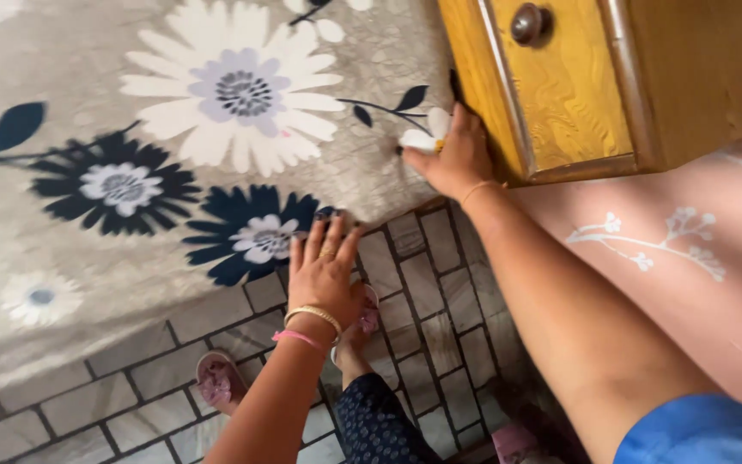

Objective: Making a bed by spreading and tucking in a floral bedsheet.

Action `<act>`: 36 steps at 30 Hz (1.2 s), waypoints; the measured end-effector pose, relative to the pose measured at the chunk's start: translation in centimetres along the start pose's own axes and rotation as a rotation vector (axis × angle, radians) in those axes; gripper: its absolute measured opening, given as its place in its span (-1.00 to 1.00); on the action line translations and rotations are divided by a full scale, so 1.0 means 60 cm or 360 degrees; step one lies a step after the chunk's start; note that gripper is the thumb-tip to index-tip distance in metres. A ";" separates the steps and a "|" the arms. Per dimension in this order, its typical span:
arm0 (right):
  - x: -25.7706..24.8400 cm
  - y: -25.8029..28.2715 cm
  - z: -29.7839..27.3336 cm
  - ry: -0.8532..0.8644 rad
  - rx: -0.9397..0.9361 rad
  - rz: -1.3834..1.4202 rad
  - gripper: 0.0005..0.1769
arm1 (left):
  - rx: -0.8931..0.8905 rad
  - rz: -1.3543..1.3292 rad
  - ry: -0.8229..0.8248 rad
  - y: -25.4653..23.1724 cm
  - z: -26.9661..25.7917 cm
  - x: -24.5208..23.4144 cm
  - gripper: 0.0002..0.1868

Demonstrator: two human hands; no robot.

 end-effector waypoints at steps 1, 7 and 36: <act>-0.021 0.025 -0.013 0.0007 -0.0024 -0.0002 0.30 | -0.0020 -0.0004 -0.0014 0.004 -0.008 0.004 -0.04; 0.015 0.072 -0.152 -0.0080 0.0698 -0.0073 0.22 | -0.0083 -0.0351 -0.0370 0.113 -0.147 -0.033 -0.68; 0.493 0.496 -0.627 0.1078 0.0951 0.1328 -0.51 | -0.1980 -0.2439 -0.1562 0.606 -0.467 0.113 -0.58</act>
Point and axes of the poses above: each hand's wrist, its own z-axis towards the middle knuckle, its own x-axis out of the palm, y = z × x, the point moved 2 cm from there along z, towards the middle knuckle, and after that the axes turned 10 degrees about x, right-handed, at the moved point
